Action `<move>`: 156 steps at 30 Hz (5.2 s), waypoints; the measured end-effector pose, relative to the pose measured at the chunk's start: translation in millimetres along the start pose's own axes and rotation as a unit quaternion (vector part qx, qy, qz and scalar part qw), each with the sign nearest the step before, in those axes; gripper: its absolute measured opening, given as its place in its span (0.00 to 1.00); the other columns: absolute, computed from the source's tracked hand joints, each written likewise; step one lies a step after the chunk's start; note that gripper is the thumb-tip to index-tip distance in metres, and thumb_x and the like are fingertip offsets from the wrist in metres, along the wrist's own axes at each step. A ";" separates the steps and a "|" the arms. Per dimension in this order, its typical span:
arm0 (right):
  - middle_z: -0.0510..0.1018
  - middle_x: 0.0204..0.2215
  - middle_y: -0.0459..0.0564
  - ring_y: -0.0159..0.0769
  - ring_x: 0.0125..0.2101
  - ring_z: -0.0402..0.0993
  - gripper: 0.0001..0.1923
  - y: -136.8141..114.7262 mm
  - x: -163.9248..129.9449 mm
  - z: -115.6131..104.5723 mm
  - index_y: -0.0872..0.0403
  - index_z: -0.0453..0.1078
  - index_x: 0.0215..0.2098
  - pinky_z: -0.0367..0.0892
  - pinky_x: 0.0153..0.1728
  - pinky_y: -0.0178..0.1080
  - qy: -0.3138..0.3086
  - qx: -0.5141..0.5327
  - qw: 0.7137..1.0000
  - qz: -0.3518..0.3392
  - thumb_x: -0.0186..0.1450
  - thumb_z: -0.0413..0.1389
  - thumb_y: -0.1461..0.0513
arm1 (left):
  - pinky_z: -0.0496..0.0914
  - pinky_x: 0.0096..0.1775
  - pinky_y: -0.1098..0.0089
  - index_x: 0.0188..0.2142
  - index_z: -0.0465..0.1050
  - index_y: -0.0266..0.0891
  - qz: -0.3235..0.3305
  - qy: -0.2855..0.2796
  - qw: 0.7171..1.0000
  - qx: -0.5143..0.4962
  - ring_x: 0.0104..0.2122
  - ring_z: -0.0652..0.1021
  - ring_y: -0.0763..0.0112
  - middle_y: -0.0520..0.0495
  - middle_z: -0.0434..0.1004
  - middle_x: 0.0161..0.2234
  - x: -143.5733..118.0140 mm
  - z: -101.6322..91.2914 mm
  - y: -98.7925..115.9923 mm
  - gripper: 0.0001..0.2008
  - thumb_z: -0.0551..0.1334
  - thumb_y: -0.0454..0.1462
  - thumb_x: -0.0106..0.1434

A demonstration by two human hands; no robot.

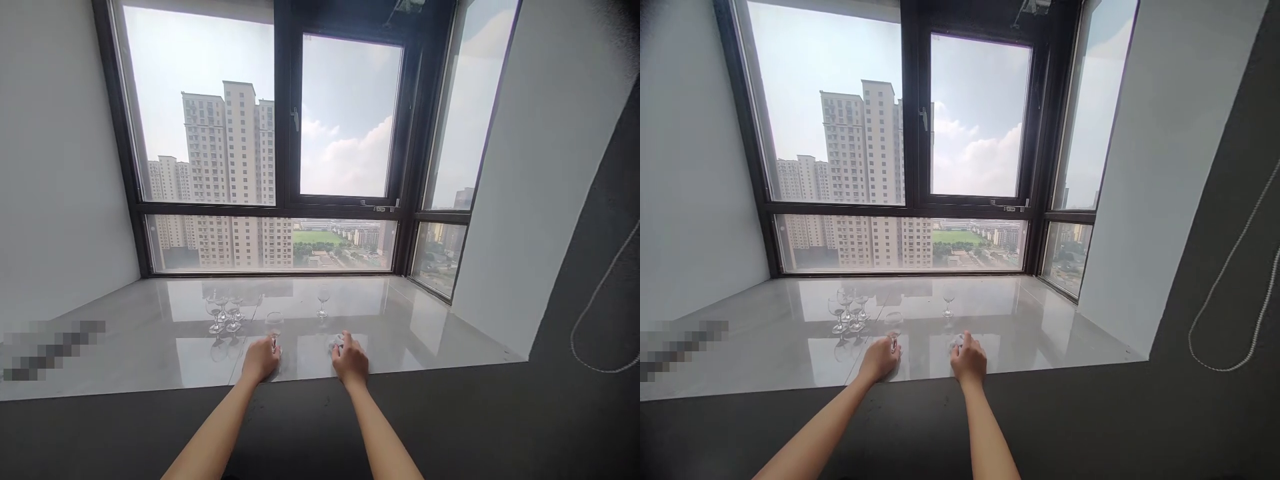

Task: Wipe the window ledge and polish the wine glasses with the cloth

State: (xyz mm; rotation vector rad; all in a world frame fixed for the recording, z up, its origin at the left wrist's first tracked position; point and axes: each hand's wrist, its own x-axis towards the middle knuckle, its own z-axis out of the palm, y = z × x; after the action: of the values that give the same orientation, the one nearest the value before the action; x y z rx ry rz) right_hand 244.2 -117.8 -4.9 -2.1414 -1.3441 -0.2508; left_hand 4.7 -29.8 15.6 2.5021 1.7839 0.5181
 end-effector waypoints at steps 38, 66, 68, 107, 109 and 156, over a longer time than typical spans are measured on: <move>0.76 0.42 0.52 0.37 0.44 0.70 0.14 -6.1 -3.7 -8.7 0.53 0.67 0.49 0.60 0.41 0.35 0.011 0.002 1.000 -0.011 0.65 0.49 0.62 | 0.64 0.40 0.65 0.52 0.68 0.38 -0.006 0.004 1.000 0.001 0.40 0.78 0.58 0.38 0.79 0.37 0.0 -1.8 0.9 0.19 0.52 0.41 0.64; 0.76 0.39 0.51 0.37 0.41 0.71 0.14 1.1 -2.1 2.3 0.53 0.67 0.47 0.58 0.38 0.35 0.040 0.025 0.999 -0.018 0.64 0.49 0.62 | 0.63 0.40 0.66 0.52 0.68 0.39 -0.007 0.005 1.000 0.000 0.38 0.77 0.60 0.40 0.79 0.36 2.1 1.6 0.1 0.19 0.52 0.41 0.64; 0.76 0.39 0.51 0.37 0.41 0.71 0.14 -0.8 -2.7 -0.2 0.53 0.67 0.47 0.59 0.38 0.34 0.036 0.019 0.999 -0.013 0.64 0.49 0.62 | 0.63 0.40 0.66 0.53 0.67 0.39 -0.007 0.005 1.000 -0.001 0.38 0.77 0.60 0.40 0.79 0.36 2.0 1.0 0.5 0.19 0.52 0.41 0.64; 0.77 0.39 0.50 0.37 0.41 0.71 0.12 -2.3 -4.0 -5.4 0.52 0.68 0.45 0.58 0.37 0.34 0.032 0.023 0.999 -0.023 0.64 0.49 0.63 | 0.64 0.41 0.66 0.52 0.68 0.38 -0.024 -0.011 1.000 0.005 0.41 0.77 0.59 0.38 0.78 0.39 -0.2 -4.7 4.3 0.19 0.52 0.42 0.65; 0.77 0.39 0.50 0.37 0.41 0.70 0.12 -1.9 -4.0 -4.4 0.52 0.68 0.45 0.58 0.37 0.34 0.033 0.021 0.999 -0.025 0.64 0.49 0.63 | 0.64 0.40 0.66 0.52 0.68 0.38 -0.022 -0.008 1.000 0.005 0.41 0.77 0.59 0.38 0.78 0.39 0.6 -3.4 3.2 0.20 0.51 0.42 0.65; 0.76 0.36 0.49 0.37 0.39 0.70 0.11 -2.7 -4.3 -4.1 0.52 0.69 0.43 0.56 0.35 0.34 0.041 0.019 0.999 -0.023 0.64 0.49 0.63 | 0.64 0.39 0.65 0.53 0.67 0.37 -0.015 0.018 1.000 0.002 0.39 0.78 0.59 0.39 0.79 0.37 6.2 7.5 -1.6 0.19 0.52 0.41 0.65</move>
State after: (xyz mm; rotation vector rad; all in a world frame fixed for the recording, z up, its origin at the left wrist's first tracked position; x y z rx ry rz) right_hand 240.4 -122.5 -2.5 -2.0488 -1.3419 -0.3248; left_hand 7.2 -22.2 9.8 2.4801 1.8341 0.5610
